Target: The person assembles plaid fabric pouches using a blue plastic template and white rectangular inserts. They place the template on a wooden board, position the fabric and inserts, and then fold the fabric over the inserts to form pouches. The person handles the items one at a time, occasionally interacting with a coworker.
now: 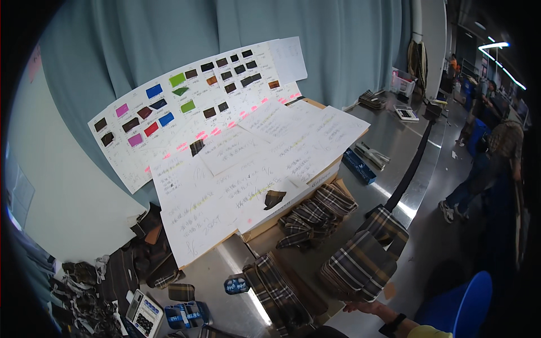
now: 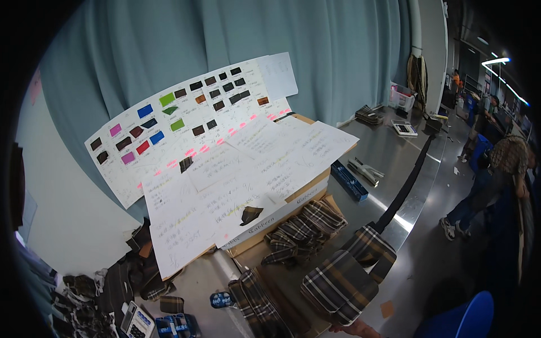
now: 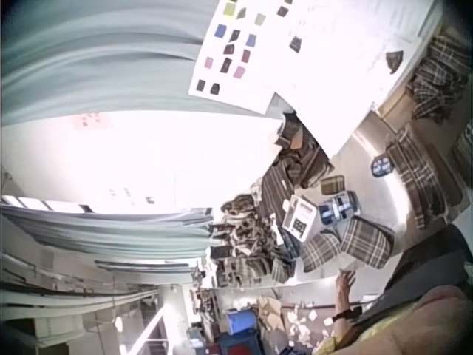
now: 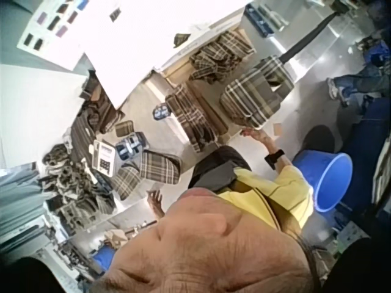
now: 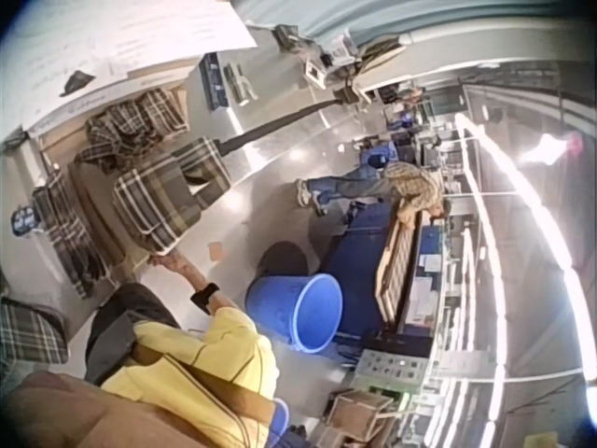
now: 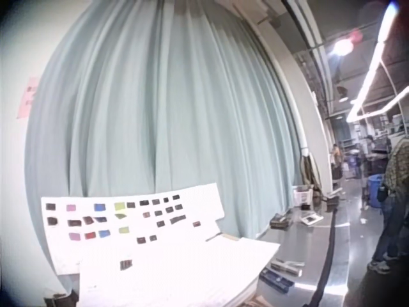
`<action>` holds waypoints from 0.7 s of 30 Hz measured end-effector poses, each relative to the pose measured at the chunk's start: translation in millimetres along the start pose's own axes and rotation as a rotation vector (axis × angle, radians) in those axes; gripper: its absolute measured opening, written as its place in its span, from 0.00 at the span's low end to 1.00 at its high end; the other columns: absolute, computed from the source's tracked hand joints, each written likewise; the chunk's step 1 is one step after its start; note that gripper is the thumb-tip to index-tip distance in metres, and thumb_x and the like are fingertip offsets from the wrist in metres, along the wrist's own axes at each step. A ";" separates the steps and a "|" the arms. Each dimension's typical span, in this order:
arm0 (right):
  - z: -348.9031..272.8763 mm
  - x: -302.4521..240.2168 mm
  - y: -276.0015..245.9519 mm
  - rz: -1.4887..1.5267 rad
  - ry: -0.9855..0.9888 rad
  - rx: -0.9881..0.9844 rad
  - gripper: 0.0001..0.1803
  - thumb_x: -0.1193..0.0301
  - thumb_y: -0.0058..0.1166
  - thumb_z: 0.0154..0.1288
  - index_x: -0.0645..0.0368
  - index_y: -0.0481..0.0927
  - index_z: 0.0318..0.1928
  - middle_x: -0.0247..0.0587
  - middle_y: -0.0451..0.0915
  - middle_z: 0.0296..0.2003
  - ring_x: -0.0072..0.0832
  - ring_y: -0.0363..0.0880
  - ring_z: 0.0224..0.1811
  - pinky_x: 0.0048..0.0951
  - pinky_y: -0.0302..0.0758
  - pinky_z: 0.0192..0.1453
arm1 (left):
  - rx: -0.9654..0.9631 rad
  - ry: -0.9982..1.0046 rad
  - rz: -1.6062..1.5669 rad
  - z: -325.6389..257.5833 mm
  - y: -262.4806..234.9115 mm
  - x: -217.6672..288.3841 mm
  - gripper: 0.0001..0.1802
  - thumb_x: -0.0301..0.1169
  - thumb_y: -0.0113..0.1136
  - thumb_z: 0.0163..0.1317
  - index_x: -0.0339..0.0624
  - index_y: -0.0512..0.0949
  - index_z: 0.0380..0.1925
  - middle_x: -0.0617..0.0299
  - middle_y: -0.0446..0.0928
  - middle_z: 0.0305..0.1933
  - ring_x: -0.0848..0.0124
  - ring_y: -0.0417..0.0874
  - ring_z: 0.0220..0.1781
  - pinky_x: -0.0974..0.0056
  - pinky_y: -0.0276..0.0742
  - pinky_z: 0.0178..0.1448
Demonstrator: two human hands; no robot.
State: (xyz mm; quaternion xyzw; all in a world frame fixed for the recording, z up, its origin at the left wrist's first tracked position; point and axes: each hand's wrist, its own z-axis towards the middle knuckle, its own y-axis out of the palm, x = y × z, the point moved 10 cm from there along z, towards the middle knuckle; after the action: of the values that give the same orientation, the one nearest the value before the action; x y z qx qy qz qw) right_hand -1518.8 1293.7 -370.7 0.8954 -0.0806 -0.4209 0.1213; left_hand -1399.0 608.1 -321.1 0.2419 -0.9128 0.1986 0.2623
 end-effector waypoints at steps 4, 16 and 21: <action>1.2 8.2 -4.8 0.028 0.001 -0.001 0.23 0.58 0.56 0.71 0.62 0.72 0.57 0.48 0.82 0.45 0.32 0.84 0.44 0.34 0.80 0.49 | -0.017 0.003 -0.011 9.7 -4.5 -4.0 0.26 0.56 0.46 0.72 0.44 0.74 0.48 0.52 0.76 0.58 0.53 0.80 0.59 0.46 0.76 0.55; -9.5 -24.6 15.8 -0.088 -0.005 0.027 0.26 0.53 0.49 0.74 0.62 0.73 0.58 0.44 0.85 0.43 0.29 0.82 0.45 0.33 0.77 0.53 | -0.338 0.212 -0.021 19.4 -4.4 -14.2 0.52 0.64 0.56 0.61 0.53 0.47 0.76 0.52 0.63 0.72 0.48 0.65 0.72 0.42 0.65 0.69; -5.5 -16.1 8.7 -0.264 0.052 0.035 0.25 0.53 0.48 0.75 0.62 0.73 0.58 0.43 0.86 0.42 0.28 0.82 0.45 0.32 0.77 0.53 | -0.388 0.216 -0.047 25.5 -6.4 -15.5 0.51 0.64 0.57 0.61 0.52 0.49 0.75 0.54 0.61 0.74 0.49 0.64 0.73 0.42 0.65 0.69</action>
State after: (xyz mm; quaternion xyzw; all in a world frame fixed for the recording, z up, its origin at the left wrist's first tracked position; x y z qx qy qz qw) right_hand -1525.1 1290.2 -353.0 0.9107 0.0336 -0.4086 0.0513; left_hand -1393.7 595.7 -348.5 0.1853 -0.8947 0.0377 0.4047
